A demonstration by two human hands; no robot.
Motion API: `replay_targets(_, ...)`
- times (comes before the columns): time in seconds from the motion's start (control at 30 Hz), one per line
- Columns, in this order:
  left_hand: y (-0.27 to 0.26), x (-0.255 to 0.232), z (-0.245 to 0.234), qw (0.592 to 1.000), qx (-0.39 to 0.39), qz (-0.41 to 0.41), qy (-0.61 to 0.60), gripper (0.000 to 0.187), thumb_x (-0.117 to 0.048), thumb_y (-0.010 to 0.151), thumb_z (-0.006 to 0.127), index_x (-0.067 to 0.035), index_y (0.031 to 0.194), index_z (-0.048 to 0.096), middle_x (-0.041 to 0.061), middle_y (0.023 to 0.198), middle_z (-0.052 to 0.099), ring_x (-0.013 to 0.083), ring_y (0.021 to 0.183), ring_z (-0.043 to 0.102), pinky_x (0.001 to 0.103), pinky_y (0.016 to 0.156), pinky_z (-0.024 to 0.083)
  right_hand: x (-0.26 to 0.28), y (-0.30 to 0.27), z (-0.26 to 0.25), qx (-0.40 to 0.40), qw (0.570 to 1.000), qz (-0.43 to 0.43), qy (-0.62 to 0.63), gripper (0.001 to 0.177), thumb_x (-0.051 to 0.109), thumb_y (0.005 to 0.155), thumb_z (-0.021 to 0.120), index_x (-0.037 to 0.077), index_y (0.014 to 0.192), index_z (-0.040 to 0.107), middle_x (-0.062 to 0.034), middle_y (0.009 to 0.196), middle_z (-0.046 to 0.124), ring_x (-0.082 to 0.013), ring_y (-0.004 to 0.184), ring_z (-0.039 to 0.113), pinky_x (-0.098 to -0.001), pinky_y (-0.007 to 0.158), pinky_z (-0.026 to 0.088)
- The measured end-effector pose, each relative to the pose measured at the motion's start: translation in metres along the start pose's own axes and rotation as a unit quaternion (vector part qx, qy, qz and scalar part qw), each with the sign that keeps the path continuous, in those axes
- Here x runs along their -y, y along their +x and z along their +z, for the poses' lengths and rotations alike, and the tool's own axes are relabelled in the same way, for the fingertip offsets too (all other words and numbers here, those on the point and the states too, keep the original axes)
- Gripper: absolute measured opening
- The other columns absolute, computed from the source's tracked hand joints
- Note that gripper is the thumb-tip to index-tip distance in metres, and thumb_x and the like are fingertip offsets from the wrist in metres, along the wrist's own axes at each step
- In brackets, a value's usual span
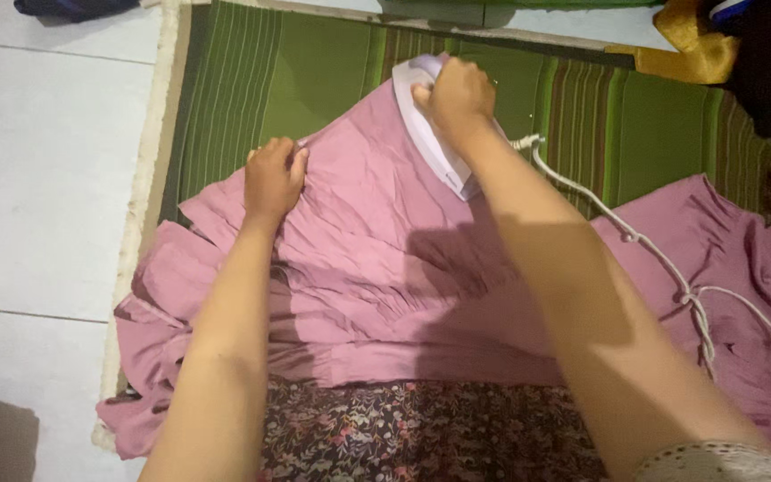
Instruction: The person irons a pink dress laid out on a mat on the floor. They use a white electric iron to smooth the fabric, periodically lifting and repositioning the dress to access different areas.
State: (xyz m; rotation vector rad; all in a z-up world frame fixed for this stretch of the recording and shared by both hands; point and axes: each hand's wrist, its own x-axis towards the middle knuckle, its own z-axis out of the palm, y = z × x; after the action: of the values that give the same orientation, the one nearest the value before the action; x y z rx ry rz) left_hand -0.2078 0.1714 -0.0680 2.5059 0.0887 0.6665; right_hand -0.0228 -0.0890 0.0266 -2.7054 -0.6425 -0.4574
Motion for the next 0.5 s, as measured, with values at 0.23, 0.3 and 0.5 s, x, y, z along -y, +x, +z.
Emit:
replay_targets(0.23, 0.000, -0.006, -0.003, 1.000, 0.003, 0.008, 0.011, 0.025, -0.023, 0.100, 0.070, -0.002, 0.092, 0.058, 0.016, 0.087, 0.063, 0.0384, 0.084, 0.061, 0.049, 0.080, 0.044, 0.028, -0.078, -0.054, 0.226, 0.974, 0.032, 0.008, 0.030, 0.032, 0.083, 0.072, 0.005, 0.094, 0.076, -0.0110, 0.058, 0.066, -0.0211, 0.046, 0.062, -0.0406, 0.043, 0.054)
replay_targets(0.3, 0.000, -0.009, -0.003, 1.000, -0.005, 0.015, 0.013, 0.023, -0.022, 0.099, 0.070, -0.003, 0.093, 0.058, 0.016, 0.089, 0.064, 0.0378, 0.085, 0.062, 0.049, 0.081, 0.045, 0.033, -0.073, -0.044, 0.201, 0.979, 0.022, -0.018, 0.032, 0.035, 0.082, 0.073, 0.005, 0.092, 0.076, -0.0114, 0.059, 0.066, -0.0222, 0.049, 0.063, -0.0410, 0.045, 0.054)
replay_targets(0.5, -0.002, -0.005, -0.005, 0.999, 0.022, -0.007, 0.029, 0.023, -0.023, 0.098, 0.071, -0.003, 0.093, 0.060, 0.017, 0.092, 0.064, 0.0391, 0.086, 0.061, 0.049, 0.081, 0.045, -0.005, 0.004, 0.011, 0.160, 0.978, 0.118, -0.068, 0.046, 0.050, 0.082, 0.078, 0.004, 0.080, 0.076, -0.0134, 0.066, 0.068, -0.0239, 0.060, 0.068, -0.0408, 0.054, 0.057)
